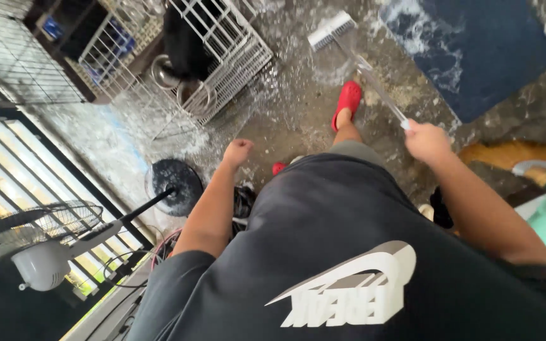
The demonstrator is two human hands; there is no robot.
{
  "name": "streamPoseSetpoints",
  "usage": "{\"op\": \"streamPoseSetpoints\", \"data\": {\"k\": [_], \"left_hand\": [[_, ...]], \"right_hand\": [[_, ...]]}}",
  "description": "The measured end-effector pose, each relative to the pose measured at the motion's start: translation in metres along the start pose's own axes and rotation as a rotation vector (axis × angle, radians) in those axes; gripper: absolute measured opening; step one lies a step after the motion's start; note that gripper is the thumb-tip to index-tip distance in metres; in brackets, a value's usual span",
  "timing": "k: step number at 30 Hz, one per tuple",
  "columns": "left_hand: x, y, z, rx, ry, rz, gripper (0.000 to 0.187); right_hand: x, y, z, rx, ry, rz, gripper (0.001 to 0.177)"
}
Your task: The person is scrubbing and cleaning a flooded or soapy utility floor with a brush.
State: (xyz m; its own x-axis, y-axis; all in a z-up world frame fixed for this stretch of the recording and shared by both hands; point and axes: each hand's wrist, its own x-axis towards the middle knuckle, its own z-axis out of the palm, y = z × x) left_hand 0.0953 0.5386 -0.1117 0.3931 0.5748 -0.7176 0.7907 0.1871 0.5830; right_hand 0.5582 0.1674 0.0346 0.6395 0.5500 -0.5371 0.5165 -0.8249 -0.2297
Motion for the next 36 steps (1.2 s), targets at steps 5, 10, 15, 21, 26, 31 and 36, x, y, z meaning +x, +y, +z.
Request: {"op": "streamPoseSetpoints", "data": {"k": [5, 10, 15, 21, 26, 31, 36], "left_hand": [[0.019, 0.056, 0.016, -0.007, 0.043, -0.109, 0.029], [0.048, 0.209, 0.042, 0.22, 0.026, 0.0, 0.031], [0.089, 0.328, 0.083, 0.208, -0.041, 0.211, 0.03], [0.155, 0.372, 0.096, 0.174, -0.11, 0.266, 0.028], [0.194, 0.376, 0.049, 0.097, -0.072, 0.22, 0.027], [0.204, 0.393, -0.034, 0.002, 0.091, 0.174, 0.025], [0.207, 0.395, -0.082, -0.156, 0.304, 0.056, 0.025]], "right_hand": [[0.212, -0.029, -0.035, -0.233, 0.006, -0.386, 0.021], [0.265, -0.093, -0.128, -0.063, -0.06, -0.275, 0.026], [0.273, -0.005, -0.113, 0.036, -0.055, -0.325, 0.027], [0.186, 0.139, -0.162, -0.022, -0.145, -0.165, 0.041], [0.208, 0.131, -0.214, -0.254, -0.246, -0.008, 0.046], [0.338, 0.052, -0.231, -0.312, -0.24, -0.222, 0.046], [0.473, -0.138, -0.187, -0.209, -0.242, -0.278, 0.044]]}}
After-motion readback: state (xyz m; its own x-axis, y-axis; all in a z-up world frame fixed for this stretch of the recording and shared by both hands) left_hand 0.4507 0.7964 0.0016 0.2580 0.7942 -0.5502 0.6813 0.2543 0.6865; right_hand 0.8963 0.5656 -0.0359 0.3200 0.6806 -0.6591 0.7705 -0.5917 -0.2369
